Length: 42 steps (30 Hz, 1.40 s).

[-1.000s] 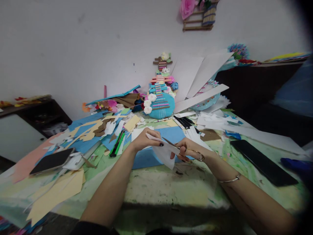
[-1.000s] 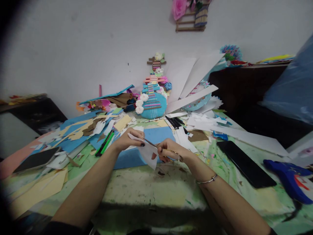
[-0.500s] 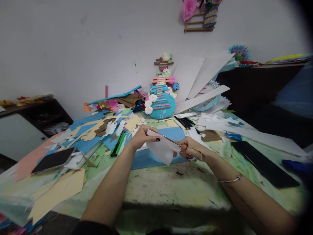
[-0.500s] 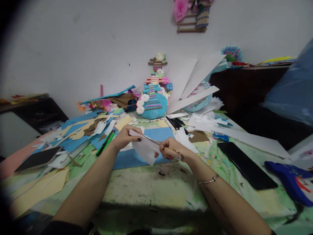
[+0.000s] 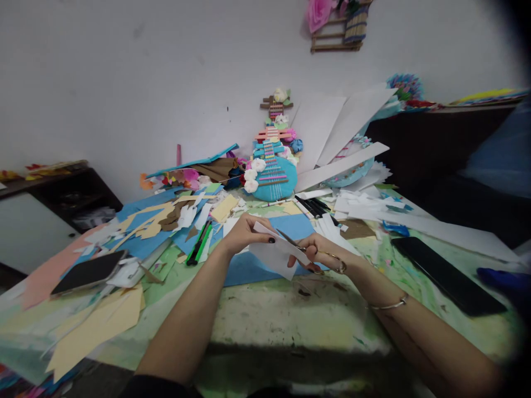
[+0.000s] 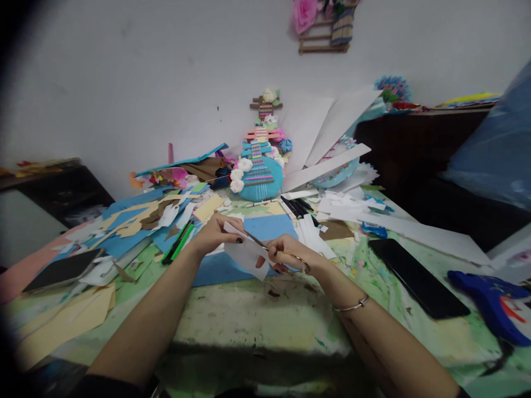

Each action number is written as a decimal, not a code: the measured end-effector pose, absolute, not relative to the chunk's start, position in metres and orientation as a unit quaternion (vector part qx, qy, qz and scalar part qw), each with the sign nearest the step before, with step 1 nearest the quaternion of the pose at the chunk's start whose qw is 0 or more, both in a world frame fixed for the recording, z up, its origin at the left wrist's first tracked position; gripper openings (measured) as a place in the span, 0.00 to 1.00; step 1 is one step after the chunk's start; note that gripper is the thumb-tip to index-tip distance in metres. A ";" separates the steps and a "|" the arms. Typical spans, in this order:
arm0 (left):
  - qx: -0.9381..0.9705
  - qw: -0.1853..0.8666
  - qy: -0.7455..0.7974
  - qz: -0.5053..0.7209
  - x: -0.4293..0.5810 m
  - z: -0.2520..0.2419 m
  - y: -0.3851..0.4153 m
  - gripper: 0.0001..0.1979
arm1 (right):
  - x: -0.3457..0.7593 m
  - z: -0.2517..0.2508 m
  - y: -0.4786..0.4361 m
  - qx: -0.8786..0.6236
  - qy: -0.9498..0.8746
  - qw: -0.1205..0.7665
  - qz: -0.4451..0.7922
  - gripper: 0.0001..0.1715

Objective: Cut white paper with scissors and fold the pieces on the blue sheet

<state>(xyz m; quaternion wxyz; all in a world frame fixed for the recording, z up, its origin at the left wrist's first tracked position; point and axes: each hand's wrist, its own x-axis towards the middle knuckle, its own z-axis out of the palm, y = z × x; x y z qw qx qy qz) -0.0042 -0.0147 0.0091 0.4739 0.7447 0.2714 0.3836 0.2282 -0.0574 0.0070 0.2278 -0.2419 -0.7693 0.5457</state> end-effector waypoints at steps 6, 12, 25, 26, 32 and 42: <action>0.745 0.477 0.283 0.371 -0.002 0.006 -0.014 0.10 | 0.228 0.004 -0.056 -0.241 -0.773 0.226 0.542 0.35; 0.743 0.487 0.280 0.364 -0.001 0.006 -0.014 0.11 | 0.231 -0.006 -0.052 -0.227 -0.765 0.253 0.547 0.40; 0.718 0.497 0.300 0.383 -0.004 0.003 -0.013 0.13 | 0.229 -0.003 -0.058 -0.321 -0.720 0.247 0.564 0.32; 0.713 0.498 0.299 0.393 -0.004 0.003 -0.013 0.13 | 0.229 -0.002 -0.058 -0.321 -0.720 0.247 0.564 0.32; 0.690 0.493 0.295 0.440 -0.009 0.006 -0.013 0.11 | 0.228 0.001 -0.057 -0.298 -0.736 0.253 0.552 0.29; 0.725 0.476 0.289 0.405 0.001 0.005 -0.015 0.11 | 0.226 0.001 -0.055 -0.303 -0.762 0.237 0.521 0.26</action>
